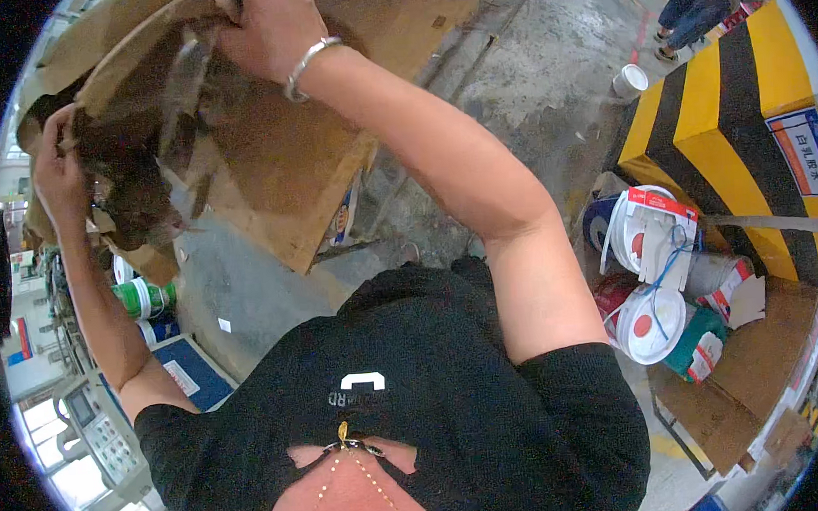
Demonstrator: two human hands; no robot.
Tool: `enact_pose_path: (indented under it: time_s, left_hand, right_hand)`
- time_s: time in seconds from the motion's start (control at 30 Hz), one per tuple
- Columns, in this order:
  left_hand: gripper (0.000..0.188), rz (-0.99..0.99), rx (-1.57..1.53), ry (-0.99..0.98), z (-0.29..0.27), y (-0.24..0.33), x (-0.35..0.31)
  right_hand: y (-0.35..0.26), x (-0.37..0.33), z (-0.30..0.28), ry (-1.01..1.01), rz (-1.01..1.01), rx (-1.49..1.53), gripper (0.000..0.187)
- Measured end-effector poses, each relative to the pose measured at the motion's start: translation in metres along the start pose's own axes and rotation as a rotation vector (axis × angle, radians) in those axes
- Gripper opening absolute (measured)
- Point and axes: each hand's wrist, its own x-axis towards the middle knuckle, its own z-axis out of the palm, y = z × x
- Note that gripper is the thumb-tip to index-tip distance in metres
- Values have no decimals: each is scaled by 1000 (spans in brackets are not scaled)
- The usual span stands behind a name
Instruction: The recorder uses a utility knife to cut through heavy paper and plastic wrapping to unpack a large flat object on a workbench.
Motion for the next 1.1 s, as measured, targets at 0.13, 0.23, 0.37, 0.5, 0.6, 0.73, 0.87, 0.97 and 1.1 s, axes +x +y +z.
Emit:
enact_pose_path:
  time_s: [0.13, 0.23, 0.37, 0.5, 0.6, 0.73, 0.87, 0.97, 1.1]
  left_hand:
    - [26, 75, 150, 31, -31, -9, 3]
    - [23, 66, 66, -5, -39, -6, -13]
    - [24, -122, -134, -23, -53, -24, -47]
    - [25, -237, -69, -23, -55, -31, -91]
    - [22, -267, -82, -69, -37, -32, -133]
    - [20, -443, -100, -70, -4, -10, -156]
    - [38, -528, 85, -6, 44, -53, -154]
    - [46, -513, 157, -23, 57, -63, -115]
    - [47, -565, 253, -121, 78, -92, -97]
  right_hand:
    - [-13, 27, -6, -202, 43, -96, 25]
    - [-15, 8, -3, -221, 66, -1, 34]
    - [-42, 3, -9, -391, 123, 165, 39]
    - [-43, -24, -6, -576, 93, 165, 42]
    - [-26, -68, -15, -603, 160, 289, 44]
    - [31, -136, -12, -827, 143, 291, 47]
    - [71, -180, 3, -765, 325, 539, 54]
    - [76, -119, -24, -915, 190, 471, 55]
    - [131, -97, -56, -973, 345, 433, 39]
